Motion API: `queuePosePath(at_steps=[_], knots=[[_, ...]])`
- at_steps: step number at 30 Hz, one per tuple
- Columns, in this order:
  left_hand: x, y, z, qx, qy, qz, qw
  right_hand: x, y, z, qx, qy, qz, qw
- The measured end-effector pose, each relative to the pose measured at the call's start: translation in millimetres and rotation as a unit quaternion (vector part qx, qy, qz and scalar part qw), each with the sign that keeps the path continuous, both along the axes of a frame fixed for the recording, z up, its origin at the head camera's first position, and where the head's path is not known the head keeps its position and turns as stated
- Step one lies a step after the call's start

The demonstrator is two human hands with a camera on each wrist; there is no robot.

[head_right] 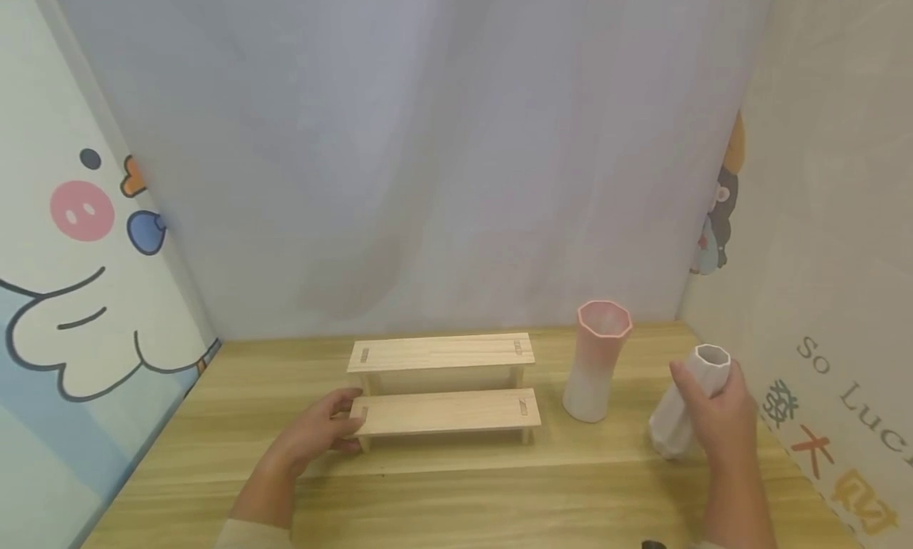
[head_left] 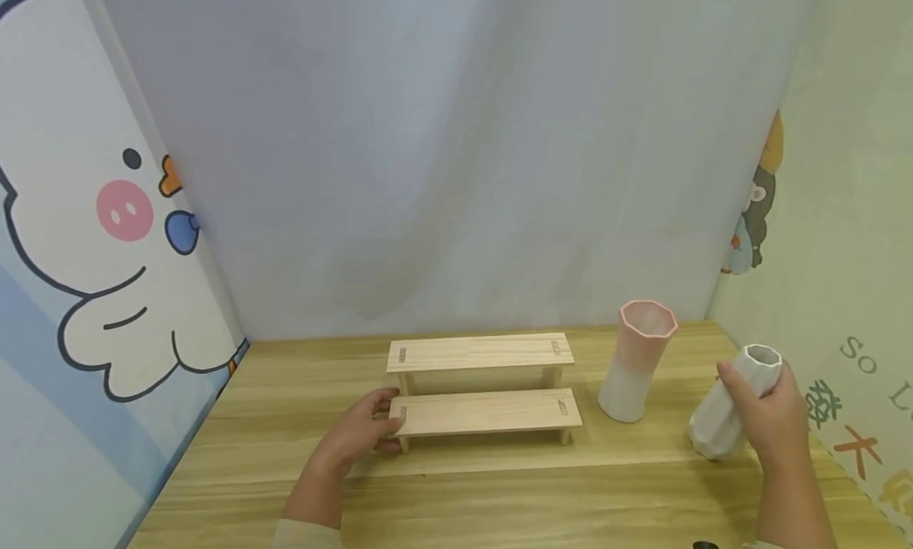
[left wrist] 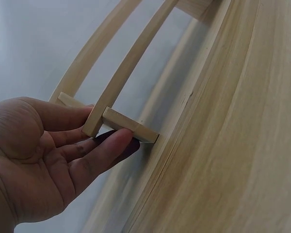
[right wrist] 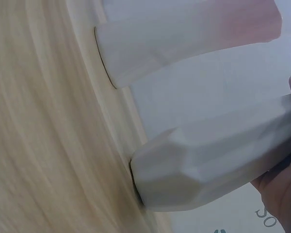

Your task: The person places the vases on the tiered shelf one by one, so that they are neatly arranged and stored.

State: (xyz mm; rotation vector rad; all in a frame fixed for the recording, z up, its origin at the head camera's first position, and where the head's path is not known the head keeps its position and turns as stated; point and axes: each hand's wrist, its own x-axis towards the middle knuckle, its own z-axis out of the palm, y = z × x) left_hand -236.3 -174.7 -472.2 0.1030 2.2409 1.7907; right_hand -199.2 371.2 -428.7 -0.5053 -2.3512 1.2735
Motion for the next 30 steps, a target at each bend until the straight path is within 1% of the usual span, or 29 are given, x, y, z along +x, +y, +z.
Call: queuePosePath(at_steps=[5, 10, 17, 22, 25, 30], knots=[[-0.4, 0, -0.4, 0.0, 0.002, -0.001, 1.0, 3.4, -4, 8.0, 0.006, 0.009, -0.01, 1.0], [-1.8, 0, -3.4, 0.005, 0.002, -0.002, 1.0, 7.7, -11, 20.2, 0.011, 0.028, -0.019, 0.999], [-1.7, -1, -5.1, 0.008, 0.005, -0.005, 0.9999, 12.5, -22, 37.6, 0.012, 0.049, -0.01, 0.999], [-1.1, -2, -4.2, 0.005, 0.005, -0.013, 0.9999, 18.1, -38, 48.6, -0.007, 0.077, 0.007, 0.997], [-0.9, -2, -3.0, 0.008, 0.006, -0.014, 0.9999, 19.8, -49, 54.1, -0.021, 0.087, 0.026, 0.996], [-0.6, -2, -1.9, 0.007, 0.01, -0.015, 0.9998, 22.4, -67, 63.0, -0.027, 0.092, 0.055, 0.994]])
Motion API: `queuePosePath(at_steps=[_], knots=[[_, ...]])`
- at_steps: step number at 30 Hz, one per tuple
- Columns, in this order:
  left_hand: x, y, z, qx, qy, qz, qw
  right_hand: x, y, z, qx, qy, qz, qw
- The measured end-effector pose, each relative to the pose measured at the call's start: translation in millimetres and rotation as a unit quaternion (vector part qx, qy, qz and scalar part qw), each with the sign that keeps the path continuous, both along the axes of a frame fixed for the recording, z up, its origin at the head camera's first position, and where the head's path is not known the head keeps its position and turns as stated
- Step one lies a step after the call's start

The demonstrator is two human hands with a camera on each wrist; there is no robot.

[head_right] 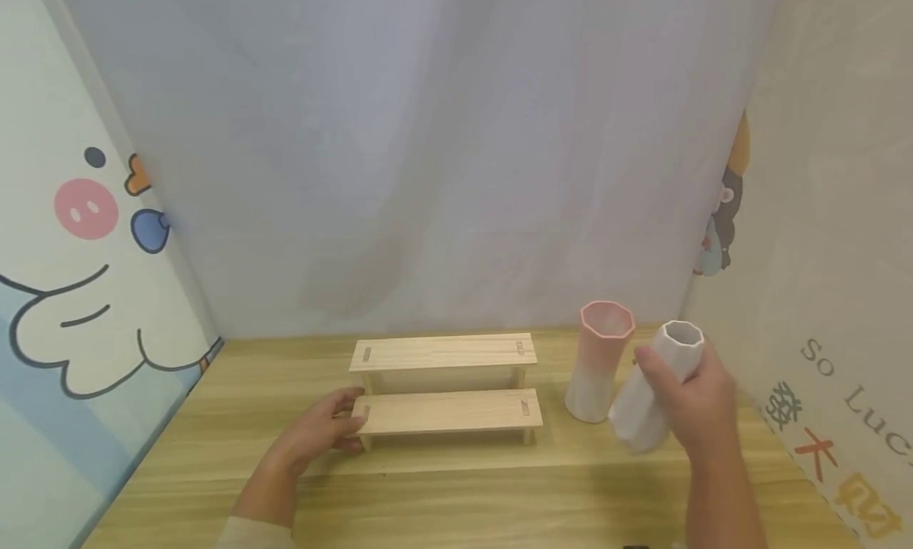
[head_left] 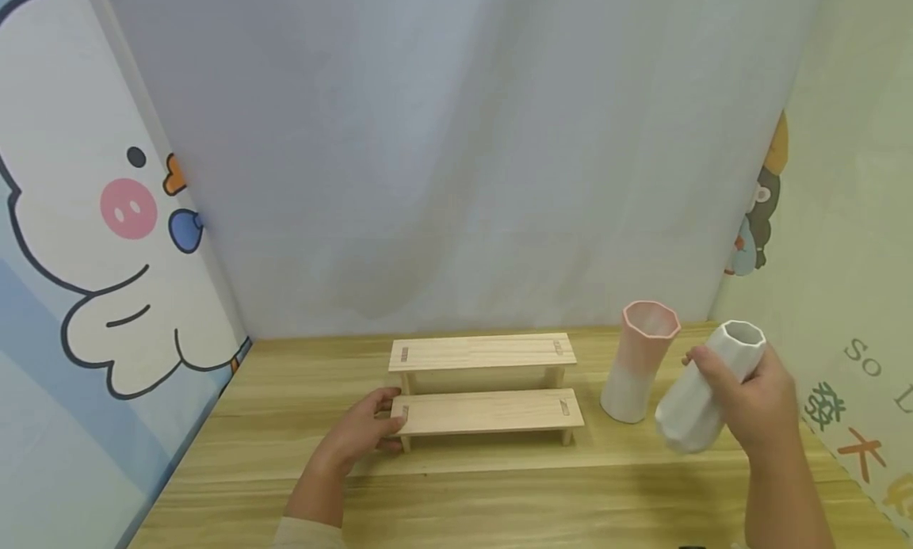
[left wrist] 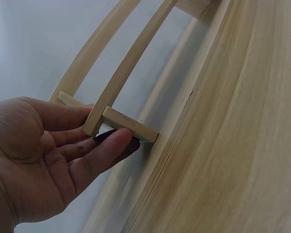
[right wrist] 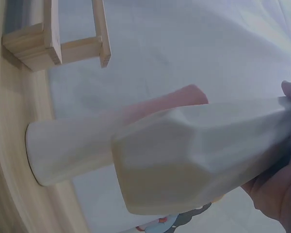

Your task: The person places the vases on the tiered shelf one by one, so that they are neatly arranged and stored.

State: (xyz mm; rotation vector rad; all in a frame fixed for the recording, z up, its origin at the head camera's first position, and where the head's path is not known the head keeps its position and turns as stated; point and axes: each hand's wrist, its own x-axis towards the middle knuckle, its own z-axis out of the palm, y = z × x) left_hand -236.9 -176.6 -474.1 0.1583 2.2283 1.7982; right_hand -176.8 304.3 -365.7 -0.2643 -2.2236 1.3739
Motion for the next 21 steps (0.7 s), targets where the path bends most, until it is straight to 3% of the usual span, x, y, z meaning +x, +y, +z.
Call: queuePosePath(at_steps=[9, 21], knots=[[0.5, 0, 0.5, -0.004, -0.001, 0.003, 1.0, 3.3, -28, 3.2, 0.014, 0.01, 0.038, 0.999], [1.3, 1, 1.1, -0.004, -0.003, 0.01, 0.9999, -2.3, -64, -9.7, 0.03, 0.0, 0.123, 0.992]])
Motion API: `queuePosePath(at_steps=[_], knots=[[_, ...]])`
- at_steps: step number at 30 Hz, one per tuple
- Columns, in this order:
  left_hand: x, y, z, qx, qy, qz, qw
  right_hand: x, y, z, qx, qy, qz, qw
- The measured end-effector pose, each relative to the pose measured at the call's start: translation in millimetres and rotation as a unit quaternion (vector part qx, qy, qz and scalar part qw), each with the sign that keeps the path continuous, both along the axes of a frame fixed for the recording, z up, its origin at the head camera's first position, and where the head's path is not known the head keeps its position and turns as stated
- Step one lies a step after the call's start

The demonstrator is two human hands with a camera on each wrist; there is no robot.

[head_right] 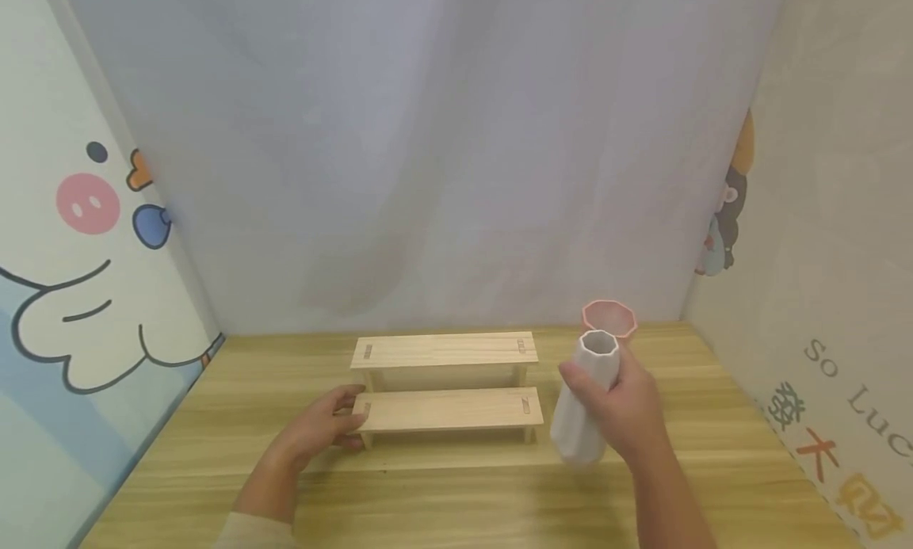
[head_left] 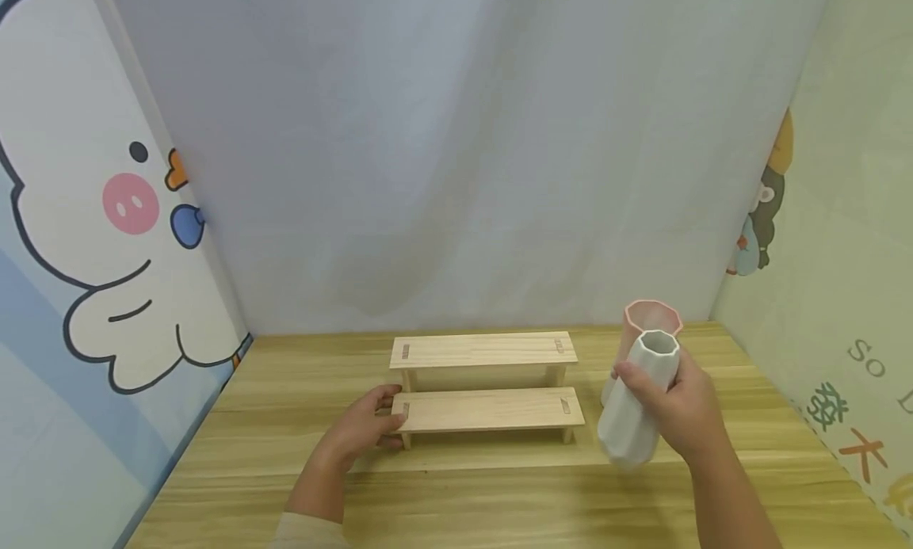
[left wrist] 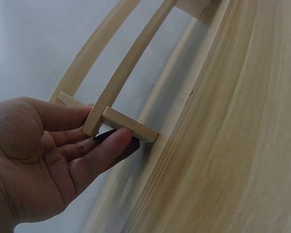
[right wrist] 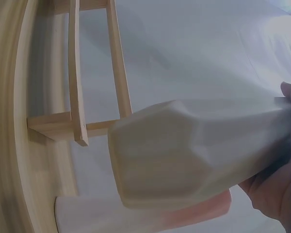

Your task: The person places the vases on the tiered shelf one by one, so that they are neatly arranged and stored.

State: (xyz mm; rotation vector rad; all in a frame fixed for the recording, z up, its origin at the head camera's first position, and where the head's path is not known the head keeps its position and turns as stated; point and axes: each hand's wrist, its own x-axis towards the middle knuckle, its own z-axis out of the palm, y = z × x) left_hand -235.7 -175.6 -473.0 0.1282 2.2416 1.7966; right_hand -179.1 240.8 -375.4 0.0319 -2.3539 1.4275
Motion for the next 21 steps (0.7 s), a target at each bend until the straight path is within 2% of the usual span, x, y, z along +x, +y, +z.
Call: queuePosePath(at_steps=[21], knots=[[-1.4, 0, -0.5, -0.003, -0.003, -0.005, 1.0, -1.9, -56, -25.0, -0.038, 0.024, 0.089, 0.995]])
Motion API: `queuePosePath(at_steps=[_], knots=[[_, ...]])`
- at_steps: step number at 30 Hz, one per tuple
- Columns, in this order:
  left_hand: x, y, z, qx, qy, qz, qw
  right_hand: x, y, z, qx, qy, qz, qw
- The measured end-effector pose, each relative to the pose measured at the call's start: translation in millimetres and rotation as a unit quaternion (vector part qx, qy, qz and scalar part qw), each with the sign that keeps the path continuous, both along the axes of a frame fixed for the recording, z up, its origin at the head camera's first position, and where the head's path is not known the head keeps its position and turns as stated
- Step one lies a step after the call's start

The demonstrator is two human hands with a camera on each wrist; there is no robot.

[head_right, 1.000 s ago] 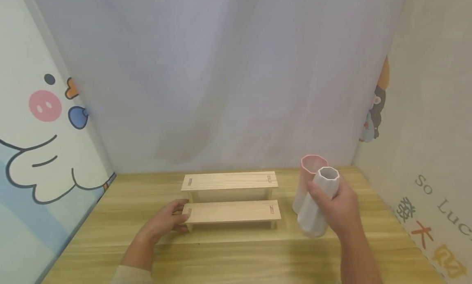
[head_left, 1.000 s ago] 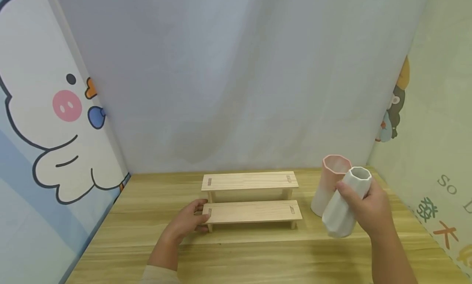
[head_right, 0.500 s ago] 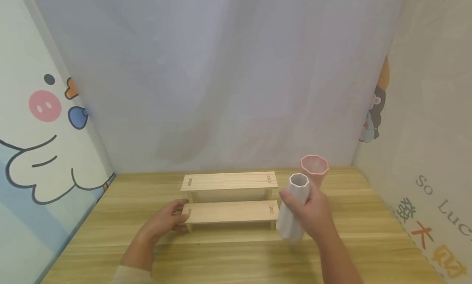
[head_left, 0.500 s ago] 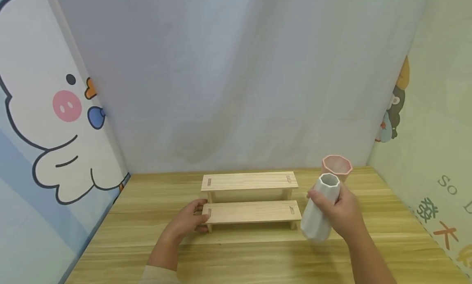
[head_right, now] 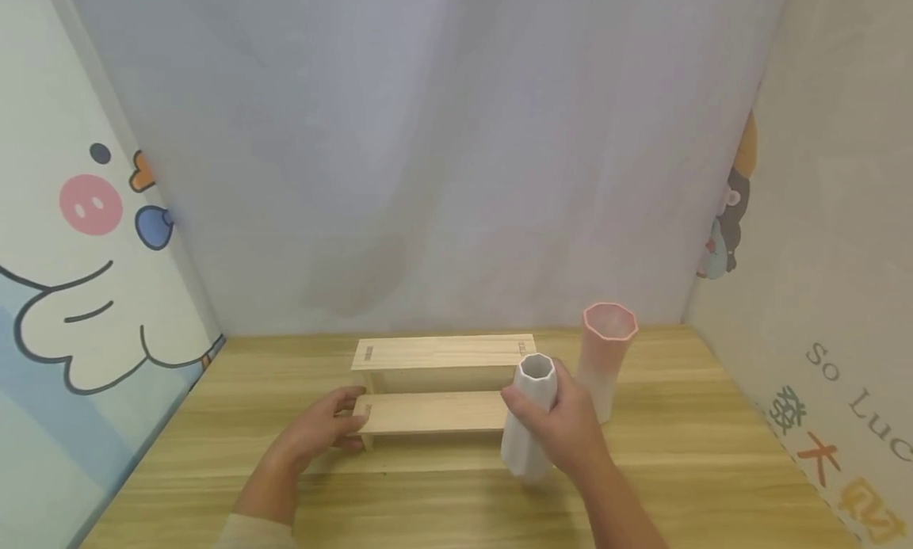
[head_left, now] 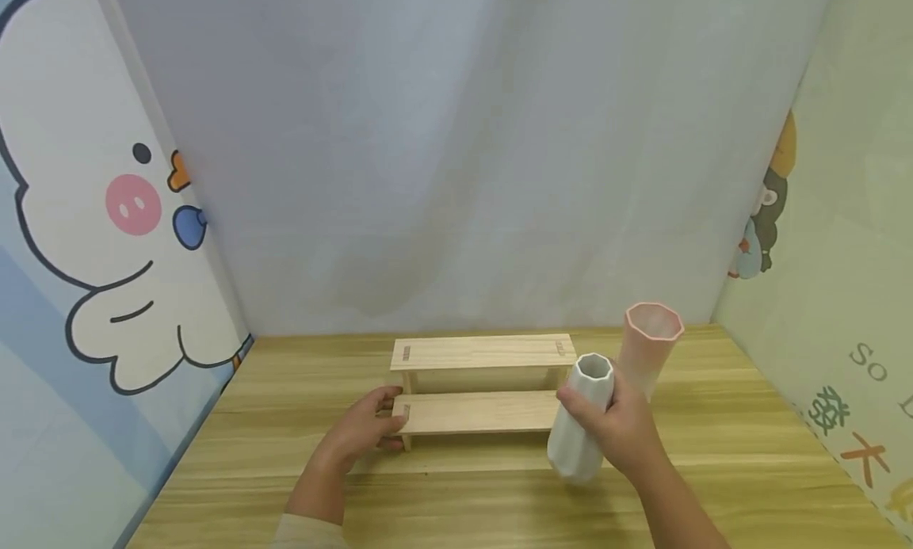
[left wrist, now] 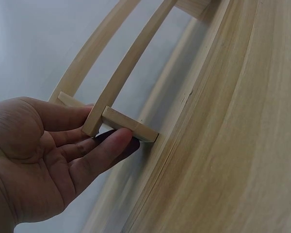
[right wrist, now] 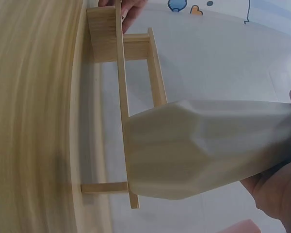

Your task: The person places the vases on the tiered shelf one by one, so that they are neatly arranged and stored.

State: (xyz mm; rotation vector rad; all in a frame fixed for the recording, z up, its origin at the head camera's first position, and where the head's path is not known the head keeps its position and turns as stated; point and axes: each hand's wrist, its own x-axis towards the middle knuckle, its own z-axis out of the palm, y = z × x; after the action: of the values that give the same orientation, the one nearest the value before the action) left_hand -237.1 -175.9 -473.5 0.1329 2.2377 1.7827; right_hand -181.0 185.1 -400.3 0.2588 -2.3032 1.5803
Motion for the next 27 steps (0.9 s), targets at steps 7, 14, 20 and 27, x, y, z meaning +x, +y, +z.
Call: queuePosePath(at_steps=[7, 14, 20, 27], knots=[[0.9, -2, -0.2, -0.001, 0.002, -0.004, 1.0, 1.6, -22, -11.6, -0.005, 0.015, 0.062, 0.998], [2.4, -2, -0.4, -0.011, 0.005, 0.002, 0.9999, -4.8, -48, -23.1, 0.006, -0.011, 0.087, 0.996], [2.9, -2, -0.7, -0.012, 0.0, -0.001, 0.9999, -10.9, -68, -19.6, 0.024, -0.025, 0.107, 0.994], [1.0, -2, -0.9, -0.011, -0.006, 0.001, 0.9999, -18.4, -85, -10.8, 0.033, -0.023, 0.108, 0.993]])
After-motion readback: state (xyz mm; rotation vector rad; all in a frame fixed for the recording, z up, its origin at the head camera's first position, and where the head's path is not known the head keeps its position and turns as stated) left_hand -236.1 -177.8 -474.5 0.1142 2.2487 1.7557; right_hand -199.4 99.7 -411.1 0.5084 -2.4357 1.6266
